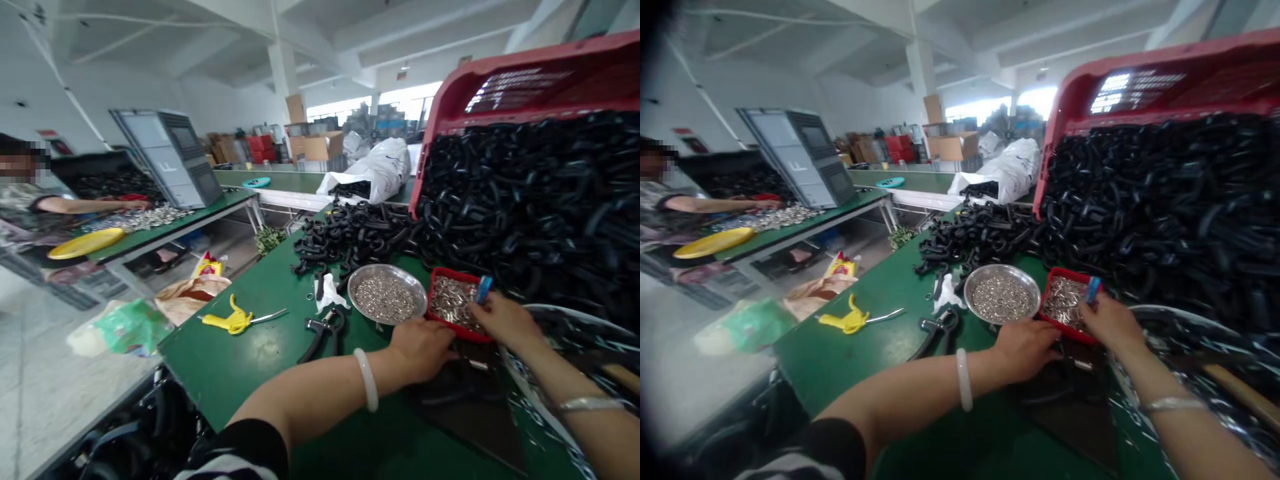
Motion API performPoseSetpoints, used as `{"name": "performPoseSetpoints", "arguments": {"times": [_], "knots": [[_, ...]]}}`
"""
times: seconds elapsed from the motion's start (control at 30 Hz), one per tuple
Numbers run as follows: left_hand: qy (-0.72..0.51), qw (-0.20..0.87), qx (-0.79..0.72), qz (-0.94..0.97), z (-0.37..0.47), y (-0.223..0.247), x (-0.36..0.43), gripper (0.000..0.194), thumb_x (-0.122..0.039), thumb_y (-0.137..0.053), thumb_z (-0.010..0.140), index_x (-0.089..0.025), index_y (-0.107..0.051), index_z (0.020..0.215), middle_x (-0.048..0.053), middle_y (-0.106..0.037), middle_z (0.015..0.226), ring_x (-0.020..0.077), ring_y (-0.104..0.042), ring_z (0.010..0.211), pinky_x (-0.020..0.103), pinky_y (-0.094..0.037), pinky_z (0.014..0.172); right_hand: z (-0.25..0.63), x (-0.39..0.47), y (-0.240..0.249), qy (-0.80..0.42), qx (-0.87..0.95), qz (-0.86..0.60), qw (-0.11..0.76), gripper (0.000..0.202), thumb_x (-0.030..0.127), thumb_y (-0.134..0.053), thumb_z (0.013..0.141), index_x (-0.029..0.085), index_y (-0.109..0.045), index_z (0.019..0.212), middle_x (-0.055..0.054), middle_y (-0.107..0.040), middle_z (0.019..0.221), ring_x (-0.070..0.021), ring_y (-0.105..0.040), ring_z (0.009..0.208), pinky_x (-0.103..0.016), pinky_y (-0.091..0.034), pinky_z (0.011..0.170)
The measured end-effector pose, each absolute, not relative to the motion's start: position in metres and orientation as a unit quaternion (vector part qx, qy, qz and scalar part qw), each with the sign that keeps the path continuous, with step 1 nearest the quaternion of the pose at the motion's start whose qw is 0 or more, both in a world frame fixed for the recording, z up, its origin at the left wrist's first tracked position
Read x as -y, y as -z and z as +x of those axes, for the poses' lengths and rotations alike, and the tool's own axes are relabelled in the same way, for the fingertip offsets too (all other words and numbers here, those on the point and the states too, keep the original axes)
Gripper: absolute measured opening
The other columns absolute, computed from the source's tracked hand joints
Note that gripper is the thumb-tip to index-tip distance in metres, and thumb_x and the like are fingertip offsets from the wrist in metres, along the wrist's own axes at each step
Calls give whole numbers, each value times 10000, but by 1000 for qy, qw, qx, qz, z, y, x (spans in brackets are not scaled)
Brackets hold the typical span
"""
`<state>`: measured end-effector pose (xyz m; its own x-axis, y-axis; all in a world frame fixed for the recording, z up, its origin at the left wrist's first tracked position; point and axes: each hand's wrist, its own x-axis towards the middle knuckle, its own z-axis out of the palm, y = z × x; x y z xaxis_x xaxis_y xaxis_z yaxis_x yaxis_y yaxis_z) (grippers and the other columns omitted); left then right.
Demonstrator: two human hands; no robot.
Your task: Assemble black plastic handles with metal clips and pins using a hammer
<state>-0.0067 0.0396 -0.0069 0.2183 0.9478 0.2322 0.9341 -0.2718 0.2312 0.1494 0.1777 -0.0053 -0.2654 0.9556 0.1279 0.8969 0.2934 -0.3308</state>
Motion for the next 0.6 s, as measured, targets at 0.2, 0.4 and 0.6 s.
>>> {"name": "performPoseSetpoints", "arguments": {"times": [0.2,0.4,0.6], "knots": [[24,108,-744,659,-75,-22,-69,340,-464,-603,667,-193,-667,862,101,-648,947,276,-595,865,366,-484,706,111,-182,-12,-26,826,-562,-6,256,399,-478,743,205,-644,726,-157,-655,840,-281,-617,740,-342,-404,531],[22,121,-737,665,-84,-14,-76,270,-355,-581,698,-171,-672,875,126,-655,943,285,-596,899,367,-471,749,35,-142,-8,-54,909,-410,58,123,276,-659,611,177,-674,682,-140,-672,741,-273,-635,715,-335,-456,591],[-35,119,-750,650,-99,-4,-71,246,-353,-467,777,-262,-643,923,49,-660,959,231,-596,899,337,-463,741,27,-141,11,-70,895,-432,89,74,233,-608,678,197,-673,666,-111,-682,772,-225,-629,741,-296,-451,624]]}}
